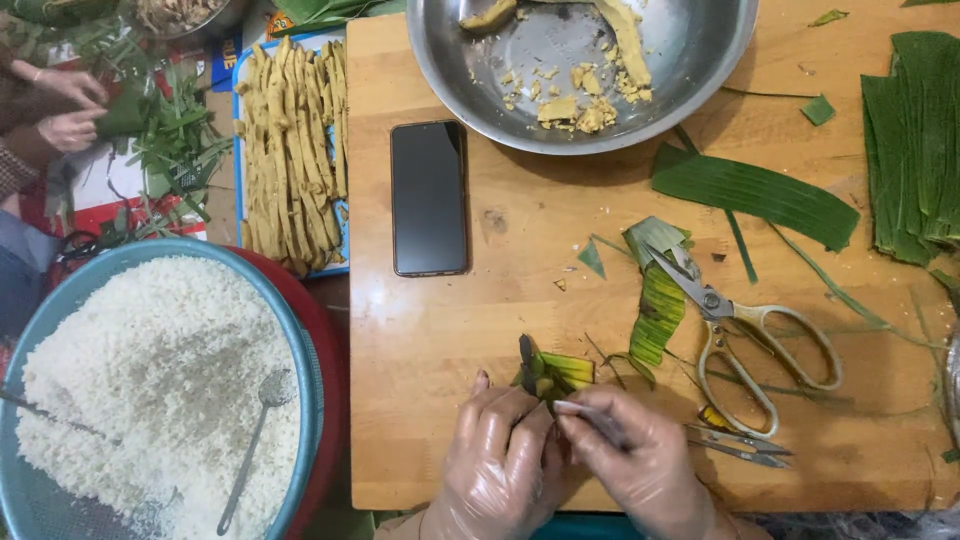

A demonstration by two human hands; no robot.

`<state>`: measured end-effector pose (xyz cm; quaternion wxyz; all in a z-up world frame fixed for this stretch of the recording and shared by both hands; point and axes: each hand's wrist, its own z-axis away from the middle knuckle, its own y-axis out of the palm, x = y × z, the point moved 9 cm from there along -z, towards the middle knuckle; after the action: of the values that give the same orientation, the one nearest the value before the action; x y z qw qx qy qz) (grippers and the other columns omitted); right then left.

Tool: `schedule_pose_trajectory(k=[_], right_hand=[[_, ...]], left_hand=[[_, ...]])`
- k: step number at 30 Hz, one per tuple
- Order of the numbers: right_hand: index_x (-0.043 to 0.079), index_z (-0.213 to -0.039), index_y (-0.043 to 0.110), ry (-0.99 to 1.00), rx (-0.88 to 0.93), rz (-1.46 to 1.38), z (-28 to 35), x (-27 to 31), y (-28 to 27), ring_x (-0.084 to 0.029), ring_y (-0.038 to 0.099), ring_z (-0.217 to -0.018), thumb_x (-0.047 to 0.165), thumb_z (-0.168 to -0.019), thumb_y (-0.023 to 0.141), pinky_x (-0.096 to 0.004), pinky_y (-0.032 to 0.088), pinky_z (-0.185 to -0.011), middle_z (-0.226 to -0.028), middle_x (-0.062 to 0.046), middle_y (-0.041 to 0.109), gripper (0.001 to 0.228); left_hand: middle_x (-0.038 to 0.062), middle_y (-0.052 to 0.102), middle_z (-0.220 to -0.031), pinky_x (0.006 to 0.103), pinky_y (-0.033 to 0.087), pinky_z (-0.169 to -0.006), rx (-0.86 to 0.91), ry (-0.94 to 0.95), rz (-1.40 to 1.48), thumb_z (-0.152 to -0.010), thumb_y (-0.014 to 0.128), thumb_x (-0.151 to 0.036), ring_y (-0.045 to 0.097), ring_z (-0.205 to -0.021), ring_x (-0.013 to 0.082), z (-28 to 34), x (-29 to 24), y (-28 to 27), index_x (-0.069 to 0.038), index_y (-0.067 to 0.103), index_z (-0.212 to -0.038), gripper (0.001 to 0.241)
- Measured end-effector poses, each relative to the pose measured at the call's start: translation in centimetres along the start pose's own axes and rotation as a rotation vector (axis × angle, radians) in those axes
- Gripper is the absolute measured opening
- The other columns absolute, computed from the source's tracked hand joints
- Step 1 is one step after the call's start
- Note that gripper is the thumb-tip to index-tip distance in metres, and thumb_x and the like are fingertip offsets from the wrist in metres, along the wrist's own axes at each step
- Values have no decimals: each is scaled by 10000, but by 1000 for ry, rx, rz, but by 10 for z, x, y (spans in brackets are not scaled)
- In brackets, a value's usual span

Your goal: Wrapping rice and filling in banana leaves and tying them with string to make food parcels

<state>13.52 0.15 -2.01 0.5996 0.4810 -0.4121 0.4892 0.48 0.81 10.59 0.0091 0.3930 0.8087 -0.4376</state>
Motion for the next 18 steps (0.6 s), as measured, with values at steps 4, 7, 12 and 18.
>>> schedule_pose_trajectory(k=[4, 7, 12, 18], right_hand=[[-9, -1018, 667, -586, 82, 546, 12, 73, 24, -206, 675, -761, 87, -929, 646, -304, 559, -716, -888, -110, 690, 132], [47, -956, 690, -439, 121, 513, 6, 54, 19, -186, 672, -773, 162, -947, 629, -285, 538, -740, -869, -75, 684, 131], [-107, -935, 637, 564, 232, -556, 14, -61, 14, -109, 359, -470, -2, -929, 643, -278, 362, -373, -592, -56, 376, 105], [-47, -976, 621, 586, 315, -762, 14, -63, 20, -89, 411, -482, 104, -918, 714, -280, 401, -421, -588, -16, 400, 186]], left_hand=[[156, 622, -933, 515, 536, -989, 30, -20, 26, -953, 540, -114, 637, -825, 298, 1, 2, 0, -13, 646, -935, 148], [155, 621, -953, 519, 512, -1013, 64, -6, 23, -971, 518, -116, 640, -840, 299, 3, 1, 3, -17, 650, -957, 166], [171, 626, -967, 547, 506, -1021, 60, 37, 115, -1007, 493, -116, 634, -807, 312, -6, 3, -9, 8, 673, -999, 218], [139, 630, -974, 593, 483, -1058, 63, 84, 142, -966, 586, -134, 683, -864, 310, -8, 3, -7, -79, 687, -1054, 144]])
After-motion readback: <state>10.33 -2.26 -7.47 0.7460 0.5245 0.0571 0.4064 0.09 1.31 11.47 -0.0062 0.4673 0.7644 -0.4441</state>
